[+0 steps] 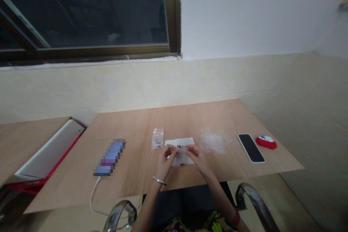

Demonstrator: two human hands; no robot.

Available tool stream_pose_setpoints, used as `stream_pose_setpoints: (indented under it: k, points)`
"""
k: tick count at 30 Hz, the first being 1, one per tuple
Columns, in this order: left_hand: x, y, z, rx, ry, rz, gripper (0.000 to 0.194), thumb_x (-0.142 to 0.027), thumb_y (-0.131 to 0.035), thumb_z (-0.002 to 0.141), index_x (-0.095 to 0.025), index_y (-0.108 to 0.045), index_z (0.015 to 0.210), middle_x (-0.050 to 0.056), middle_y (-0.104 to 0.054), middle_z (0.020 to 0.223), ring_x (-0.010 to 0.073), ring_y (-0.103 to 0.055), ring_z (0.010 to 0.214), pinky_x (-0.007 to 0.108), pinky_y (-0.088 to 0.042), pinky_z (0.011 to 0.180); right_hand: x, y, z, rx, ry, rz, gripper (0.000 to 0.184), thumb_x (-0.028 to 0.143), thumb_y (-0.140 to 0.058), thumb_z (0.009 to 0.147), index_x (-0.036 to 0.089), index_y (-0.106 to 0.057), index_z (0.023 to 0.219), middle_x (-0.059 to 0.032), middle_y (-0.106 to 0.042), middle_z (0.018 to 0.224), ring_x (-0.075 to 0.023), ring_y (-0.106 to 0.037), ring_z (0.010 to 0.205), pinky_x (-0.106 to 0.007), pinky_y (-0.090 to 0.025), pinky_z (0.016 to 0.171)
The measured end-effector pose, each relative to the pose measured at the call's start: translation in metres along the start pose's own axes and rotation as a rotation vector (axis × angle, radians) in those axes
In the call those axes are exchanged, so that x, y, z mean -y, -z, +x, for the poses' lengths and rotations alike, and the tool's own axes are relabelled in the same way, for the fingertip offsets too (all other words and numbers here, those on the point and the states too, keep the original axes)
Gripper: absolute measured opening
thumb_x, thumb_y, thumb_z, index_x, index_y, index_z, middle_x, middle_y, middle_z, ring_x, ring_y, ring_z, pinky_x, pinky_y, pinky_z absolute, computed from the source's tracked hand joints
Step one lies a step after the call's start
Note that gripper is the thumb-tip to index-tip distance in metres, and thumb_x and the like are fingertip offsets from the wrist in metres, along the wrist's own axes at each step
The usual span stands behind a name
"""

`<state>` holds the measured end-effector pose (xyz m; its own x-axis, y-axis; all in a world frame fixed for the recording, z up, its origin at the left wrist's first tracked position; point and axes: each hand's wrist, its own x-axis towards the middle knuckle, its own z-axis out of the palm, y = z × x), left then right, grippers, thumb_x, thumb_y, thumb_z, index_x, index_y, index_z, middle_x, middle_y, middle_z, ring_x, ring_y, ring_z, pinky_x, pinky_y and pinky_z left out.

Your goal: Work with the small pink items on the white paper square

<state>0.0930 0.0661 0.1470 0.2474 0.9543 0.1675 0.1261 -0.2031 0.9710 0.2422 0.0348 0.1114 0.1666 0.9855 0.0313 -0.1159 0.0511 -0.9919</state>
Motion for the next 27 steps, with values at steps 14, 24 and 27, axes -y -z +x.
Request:
stream_pose_setpoints:
  k: [14,24,27]
  points:
    - [-0.016,0.0,-0.002,-0.081,0.119,-0.092,0.026,-0.04,-0.063,0.073,-0.014,-0.062,0.07,0.002,-0.062,0.061,0.0134,-0.059,0.06,0.024,-0.047,0.058,0.015,-0.004,0.002,-0.137,0.011,0.151,0.025,0.044,-0.058,0.077,0.02,-0.057,0.084,0.0025,-0.059,0.064,-0.0125,-0.056,0.054,-0.025,-0.044,0.056]
    - [-0.008,0.002,-0.002,-0.043,0.07,-0.094,0.021,-0.035,-0.059,0.078,-0.014,-0.063,0.077,0.003,-0.062,0.07,0.0136,-0.057,0.067,0.023,-0.044,0.064,0.019,-0.006,-0.001,-0.075,-0.073,0.15,0.024,0.04,-0.063,0.073,0.017,-0.062,0.08,-0.0008,-0.065,0.073,-0.0149,-0.063,0.058,-0.025,-0.047,0.059]
    - [-0.008,0.003,-0.004,-0.075,0.071,-0.063,0.021,-0.034,-0.058,0.079,-0.014,-0.063,0.078,0.003,-0.063,0.07,0.0142,-0.058,0.068,0.024,-0.044,0.065,0.023,-0.007,-0.003,-0.056,-0.066,0.147,0.022,0.038,-0.062,0.074,0.016,-0.064,0.077,-0.001,-0.065,0.068,-0.0148,-0.062,0.059,-0.026,-0.047,0.062]
